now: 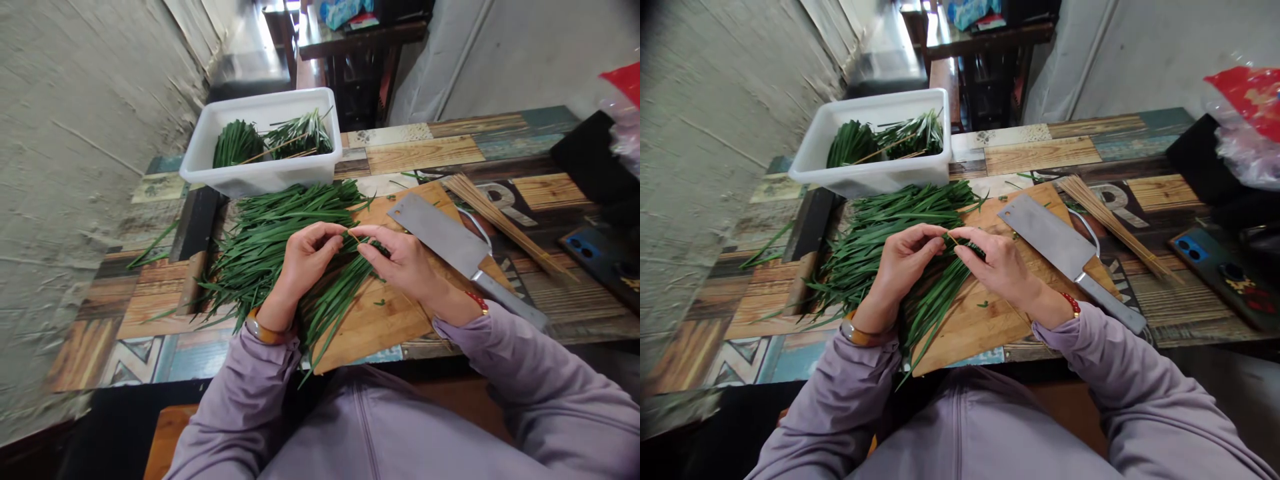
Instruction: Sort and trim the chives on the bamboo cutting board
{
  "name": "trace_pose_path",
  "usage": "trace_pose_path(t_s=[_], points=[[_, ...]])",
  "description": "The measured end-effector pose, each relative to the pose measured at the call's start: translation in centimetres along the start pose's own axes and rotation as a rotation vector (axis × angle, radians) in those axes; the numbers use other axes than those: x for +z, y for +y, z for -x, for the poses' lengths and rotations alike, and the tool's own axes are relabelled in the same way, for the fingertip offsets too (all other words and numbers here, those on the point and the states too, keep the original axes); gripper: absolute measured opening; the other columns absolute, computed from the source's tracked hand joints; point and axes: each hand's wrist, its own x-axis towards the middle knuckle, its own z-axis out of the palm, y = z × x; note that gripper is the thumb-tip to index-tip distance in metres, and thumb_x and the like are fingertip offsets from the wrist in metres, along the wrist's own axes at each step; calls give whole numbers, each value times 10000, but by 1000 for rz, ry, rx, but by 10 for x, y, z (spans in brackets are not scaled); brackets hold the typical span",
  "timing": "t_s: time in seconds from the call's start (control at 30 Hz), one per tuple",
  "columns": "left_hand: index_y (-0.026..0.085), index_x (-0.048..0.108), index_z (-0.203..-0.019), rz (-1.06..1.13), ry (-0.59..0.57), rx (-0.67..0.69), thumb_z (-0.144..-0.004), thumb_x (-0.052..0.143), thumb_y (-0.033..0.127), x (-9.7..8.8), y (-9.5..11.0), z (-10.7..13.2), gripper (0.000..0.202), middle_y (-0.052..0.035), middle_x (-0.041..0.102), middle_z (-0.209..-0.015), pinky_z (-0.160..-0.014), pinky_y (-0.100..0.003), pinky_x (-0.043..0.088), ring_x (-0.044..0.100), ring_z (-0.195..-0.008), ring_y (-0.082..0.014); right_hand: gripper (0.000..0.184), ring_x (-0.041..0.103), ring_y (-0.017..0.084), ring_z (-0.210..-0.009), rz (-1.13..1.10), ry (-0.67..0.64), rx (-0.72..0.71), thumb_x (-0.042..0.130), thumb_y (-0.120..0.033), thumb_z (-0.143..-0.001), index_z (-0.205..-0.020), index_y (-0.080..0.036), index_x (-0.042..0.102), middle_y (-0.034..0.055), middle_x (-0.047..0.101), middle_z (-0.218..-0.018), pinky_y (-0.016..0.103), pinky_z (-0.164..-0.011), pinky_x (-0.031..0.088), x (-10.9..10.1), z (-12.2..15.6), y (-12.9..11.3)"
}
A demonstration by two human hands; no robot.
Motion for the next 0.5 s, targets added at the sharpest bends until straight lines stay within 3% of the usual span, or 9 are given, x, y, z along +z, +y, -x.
trace_pose_path(t_s=[0.27, 0.5], points=[[167, 685, -779, -63, 98, 88, -809, 652, 239, -3, 1, 0, 85, -21, 639, -780, -663, -232, 431, 546, -721, -125, 267, 734, 191, -865, 18, 24, 6, 556, -296, -935, -1140, -256, 723, 23, 783, -989, 312, -818, 575, 2, 0, 3], [153, 664, -781, 35, 55, -1, -816, 643, 274, -1, 5, 1, 128, 7, 598, -702, -610, -219, 395, 488, -638, -99, 251, 739, 182, -850, 17, 57, -10, 560, -283, -929, -1104, -233, 734, 28, 787, -983, 305, -821, 582, 3, 2, -2]])
